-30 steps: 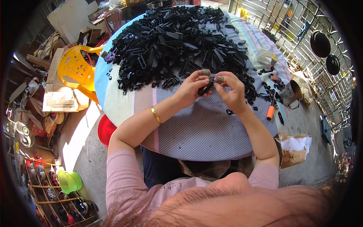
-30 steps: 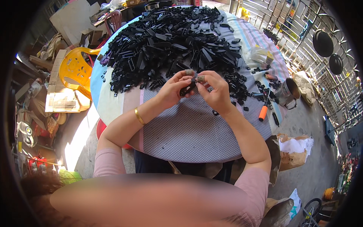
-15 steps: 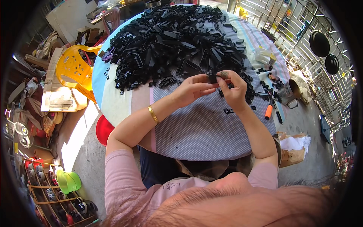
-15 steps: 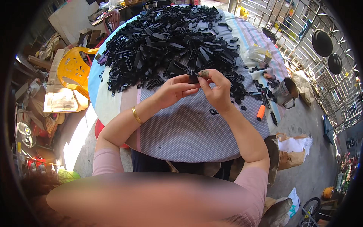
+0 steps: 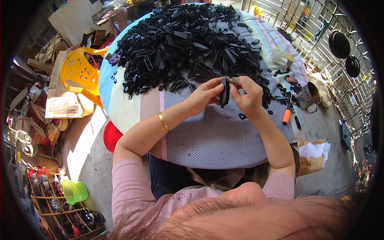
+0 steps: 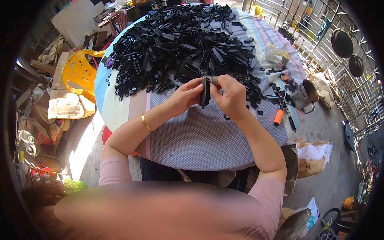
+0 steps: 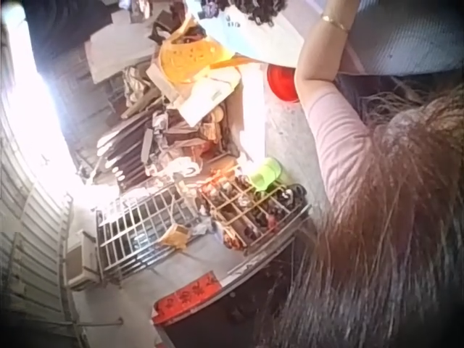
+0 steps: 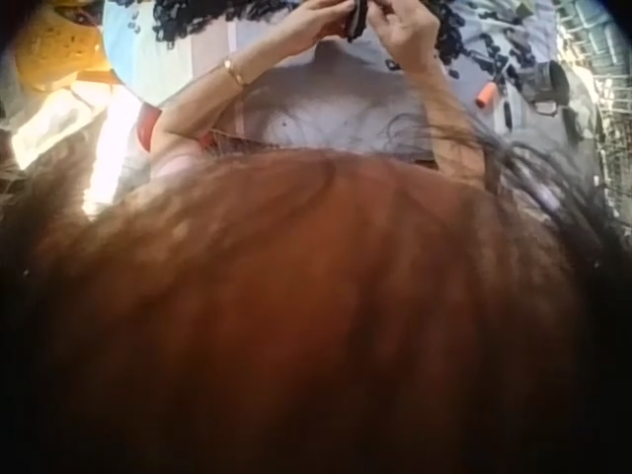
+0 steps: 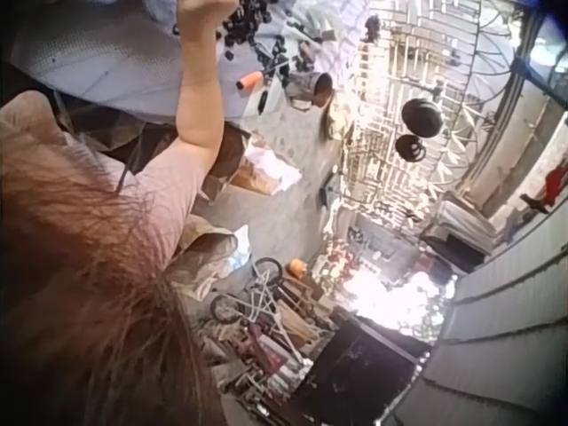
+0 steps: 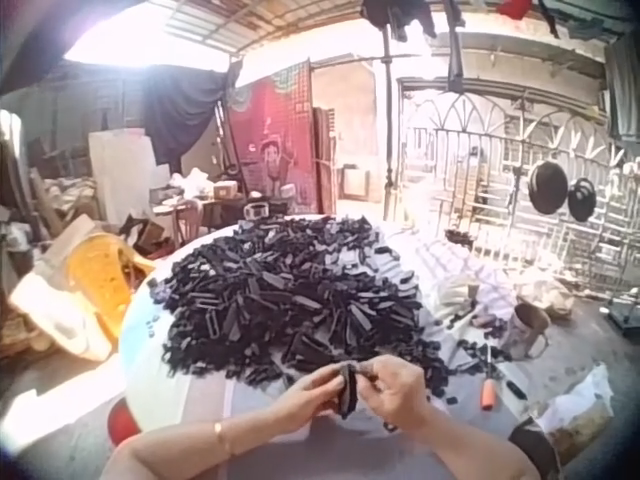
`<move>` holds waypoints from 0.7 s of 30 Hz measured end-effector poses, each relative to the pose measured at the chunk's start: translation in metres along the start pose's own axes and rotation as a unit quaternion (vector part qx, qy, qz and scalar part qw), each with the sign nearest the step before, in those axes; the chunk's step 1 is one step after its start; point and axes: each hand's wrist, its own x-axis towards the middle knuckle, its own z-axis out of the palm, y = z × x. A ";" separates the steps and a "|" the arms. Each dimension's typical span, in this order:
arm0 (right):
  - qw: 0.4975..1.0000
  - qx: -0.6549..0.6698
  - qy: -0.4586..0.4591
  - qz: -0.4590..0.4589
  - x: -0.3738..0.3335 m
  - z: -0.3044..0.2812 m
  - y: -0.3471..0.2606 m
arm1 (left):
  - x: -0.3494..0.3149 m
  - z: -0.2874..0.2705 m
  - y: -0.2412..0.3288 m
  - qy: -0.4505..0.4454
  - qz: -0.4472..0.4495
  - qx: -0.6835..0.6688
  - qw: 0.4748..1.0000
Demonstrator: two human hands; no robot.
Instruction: Manually assembling small black plastic components by hand at a round table.
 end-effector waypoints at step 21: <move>0.958 -0.244 -0.136 -0.062 -0.011 0.011 0.000 | -0.003 0.017 0.009 0.129 0.159 0.416 0.886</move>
